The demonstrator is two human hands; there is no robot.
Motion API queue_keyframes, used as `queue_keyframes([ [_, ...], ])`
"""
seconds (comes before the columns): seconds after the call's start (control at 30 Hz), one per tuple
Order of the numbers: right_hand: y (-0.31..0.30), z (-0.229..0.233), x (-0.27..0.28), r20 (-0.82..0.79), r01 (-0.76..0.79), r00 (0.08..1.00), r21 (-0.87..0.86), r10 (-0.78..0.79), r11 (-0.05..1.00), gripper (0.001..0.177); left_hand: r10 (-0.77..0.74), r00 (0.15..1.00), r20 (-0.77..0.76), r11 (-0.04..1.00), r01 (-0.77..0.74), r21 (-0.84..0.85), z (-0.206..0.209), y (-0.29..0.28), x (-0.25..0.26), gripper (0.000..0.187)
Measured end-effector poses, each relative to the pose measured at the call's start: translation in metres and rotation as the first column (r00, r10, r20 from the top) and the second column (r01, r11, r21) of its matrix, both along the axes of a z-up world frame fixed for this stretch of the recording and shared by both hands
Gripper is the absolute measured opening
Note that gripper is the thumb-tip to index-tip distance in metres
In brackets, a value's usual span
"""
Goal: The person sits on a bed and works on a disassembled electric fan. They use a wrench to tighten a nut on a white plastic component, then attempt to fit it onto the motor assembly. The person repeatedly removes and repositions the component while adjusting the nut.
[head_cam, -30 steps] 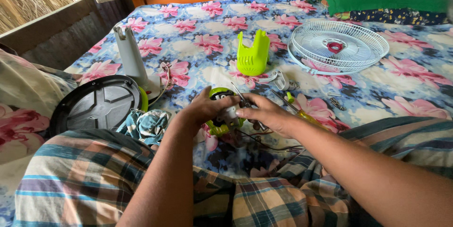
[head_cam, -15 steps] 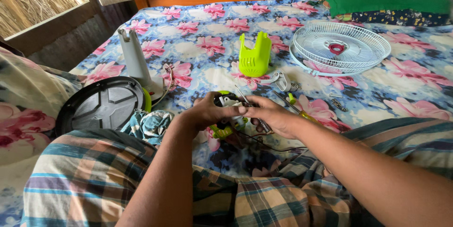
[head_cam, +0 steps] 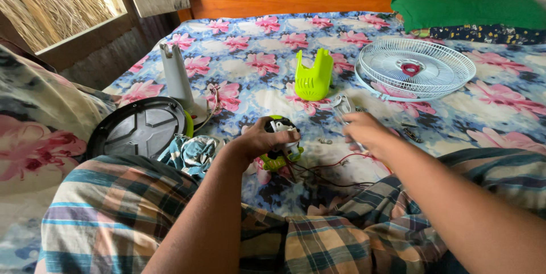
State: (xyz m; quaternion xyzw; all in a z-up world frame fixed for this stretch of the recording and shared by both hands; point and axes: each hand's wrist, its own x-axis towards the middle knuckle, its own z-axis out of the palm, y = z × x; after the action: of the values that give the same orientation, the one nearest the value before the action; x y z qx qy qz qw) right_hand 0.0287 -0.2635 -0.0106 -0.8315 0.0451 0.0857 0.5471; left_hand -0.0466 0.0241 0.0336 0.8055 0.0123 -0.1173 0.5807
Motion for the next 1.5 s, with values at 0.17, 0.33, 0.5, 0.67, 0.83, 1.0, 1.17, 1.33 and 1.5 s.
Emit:
queue_keyframes([
  [0.17, -0.030, -0.010, 0.010, -0.022, 0.087, 0.996, -0.134, -0.091, 0.987, 0.055, 0.041, 0.999, -0.022, 0.999, -0.041, 0.028, 0.003, -0.006, 0.000, 0.112],
  [0.33, -0.031, -0.027, 0.016, -0.014, 0.095, 0.995, -0.209, -0.100, 0.973, 0.050, 0.094, 0.995, 0.040, 0.986, -0.099, 0.132, 0.002, -0.008, -0.003, 0.108],
  [0.5, -0.033, -0.040, 0.028, 0.284, 0.120, 0.957, -0.586, 0.064, 0.801, 0.044, 0.173, 0.979, 0.108, 0.939, -0.197, 0.283, -0.005, -0.016, 0.001, 0.105],
  [0.67, -0.035, -0.033, 0.030, 0.325, 0.090, 0.938, -0.568, 0.122, 0.818, 0.034, 0.170, 0.982, 0.077, 0.965, -0.182, 0.187, -0.010, -0.021, 0.010, 0.116],
  [0.83, -0.031, -0.031, 0.014, -0.207, -0.232, 0.967, -0.485, 0.147, 0.843, 0.029, 0.184, 0.980, 0.078, 0.954, -0.197, 0.224, -0.013, -0.025, 0.012, 0.125],
  [1.0, -0.025, -0.030, 0.009, -0.234, -0.309, 0.949, -0.559, 0.211, 0.770, 0.033, 0.178, 0.981, 0.071, 0.933, -0.192, 0.303, -0.006, -0.028, 0.010, 0.130],
  [1.17, -0.022, -0.046, 0.011, -0.137, -0.302, 0.946, -0.703, 0.294, 0.644, 0.032, 0.184, 0.983, 0.029, 0.924, -0.183, 0.335, 0.003, -0.029, 0.003, 0.131],
  [1.33, -0.027, -0.056, 0.013, 0.082, -0.207, 0.902, -0.778, 0.423, 0.593, 0.029, 0.181, 0.983, 0.014, 0.936, -0.176, 0.305, 0.009, -0.031, 0.001, 0.130],
  [1.5, -0.021, -0.036, 0.003, -0.084, -0.251, 0.961, -0.671, 0.265, 0.697, 0.019, 0.187, 0.982, 0.034, 0.926, -0.187, 0.329, 0.005, -0.028, 0.000, 0.129],
])
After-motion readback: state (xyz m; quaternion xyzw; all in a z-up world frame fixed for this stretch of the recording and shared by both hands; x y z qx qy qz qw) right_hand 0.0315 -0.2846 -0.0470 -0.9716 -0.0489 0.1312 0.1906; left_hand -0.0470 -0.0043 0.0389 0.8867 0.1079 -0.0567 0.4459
